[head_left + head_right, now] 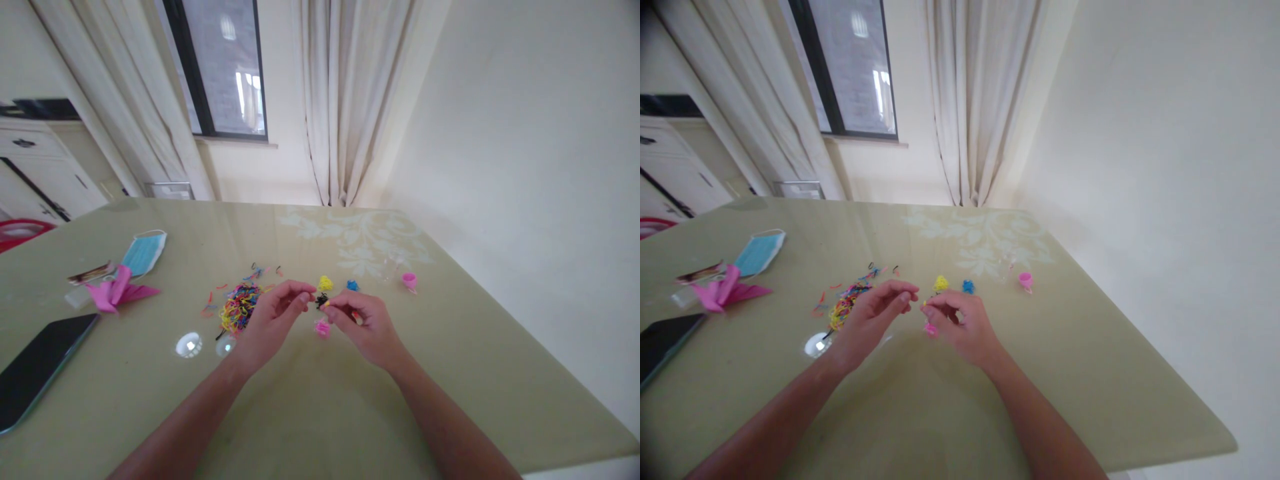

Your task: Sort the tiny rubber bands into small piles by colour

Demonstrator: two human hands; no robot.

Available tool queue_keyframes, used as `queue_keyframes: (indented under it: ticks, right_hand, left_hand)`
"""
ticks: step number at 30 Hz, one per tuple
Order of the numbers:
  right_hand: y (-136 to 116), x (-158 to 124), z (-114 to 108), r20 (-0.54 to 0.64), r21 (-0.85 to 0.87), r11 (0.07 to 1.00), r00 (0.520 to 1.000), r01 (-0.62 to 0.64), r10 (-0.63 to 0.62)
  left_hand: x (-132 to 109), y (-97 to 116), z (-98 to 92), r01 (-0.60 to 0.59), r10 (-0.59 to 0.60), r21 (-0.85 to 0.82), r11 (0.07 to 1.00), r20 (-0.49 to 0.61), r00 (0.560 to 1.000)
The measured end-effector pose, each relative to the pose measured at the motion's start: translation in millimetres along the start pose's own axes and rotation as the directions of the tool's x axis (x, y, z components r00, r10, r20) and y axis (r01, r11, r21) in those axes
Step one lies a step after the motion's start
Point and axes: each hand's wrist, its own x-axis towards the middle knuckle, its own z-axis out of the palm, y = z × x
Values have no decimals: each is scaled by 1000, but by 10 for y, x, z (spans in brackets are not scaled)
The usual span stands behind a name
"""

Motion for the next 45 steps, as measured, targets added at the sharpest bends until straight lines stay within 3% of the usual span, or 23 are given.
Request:
queue_keyframes:
  ticks: [2,3,5,7,10,14,17,20,25,30,34,36,40,45]
  right_hand:
    - [1,-7,-20,32,121,990,997,-76,72]
    - [4,-13,-28,47,174,979,994,-106,100]
    - [11,-25,-42,64,250,957,989,-144,132]
    - [16,-29,-53,68,280,949,989,-148,134]
    - [40,-7,-80,51,244,961,991,-134,125]
    - [155,74,-164,-66,-27,996,994,-88,86]
    - [292,177,-256,-109,-312,949,994,-45,11]
    - [404,339,-324,-29,-527,850,1000,-23,9]
    - [488,702,-278,137,-782,624,975,0,172]
    - [574,900,-176,118,-818,575,970,-26,212]
    - [617,769,-203,63,-808,587,982,-53,176]
    - [619,630,-223,-3,-768,636,993,-77,117]
    - [593,360,-192,-164,-564,823,986,-59,-41]
    - [512,233,-85,-185,-470,883,978,-4,-94]
  left_hand:
    - [31,-86,-73,-22,33,289,957,-34,999]
    - [42,-136,-114,-22,49,472,881,-45,998]
    - [53,-241,-193,8,58,776,631,-57,997]
    - [57,-331,-258,26,20,913,407,-37,999]
    - [78,-399,-313,27,-69,967,252,-10,998]
    - [135,-385,-322,28,-122,970,243,2,993]
    - [166,-379,-312,31,-110,959,281,0,994]
    - [175,-415,-304,38,-106,951,306,-5,994]
    - [184,-508,-296,39,-73,948,317,-17,997]
    - [200,-508,-295,38,-71,951,306,-17,997]
    - [198,-443,-294,50,-78,952,302,-28,997]
    - [197,-421,-292,56,-92,955,291,-31,995]
    - [195,-434,-307,66,-115,961,267,-36,993]
    - [179,-487,-364,69,-101,962,265,-44,994]
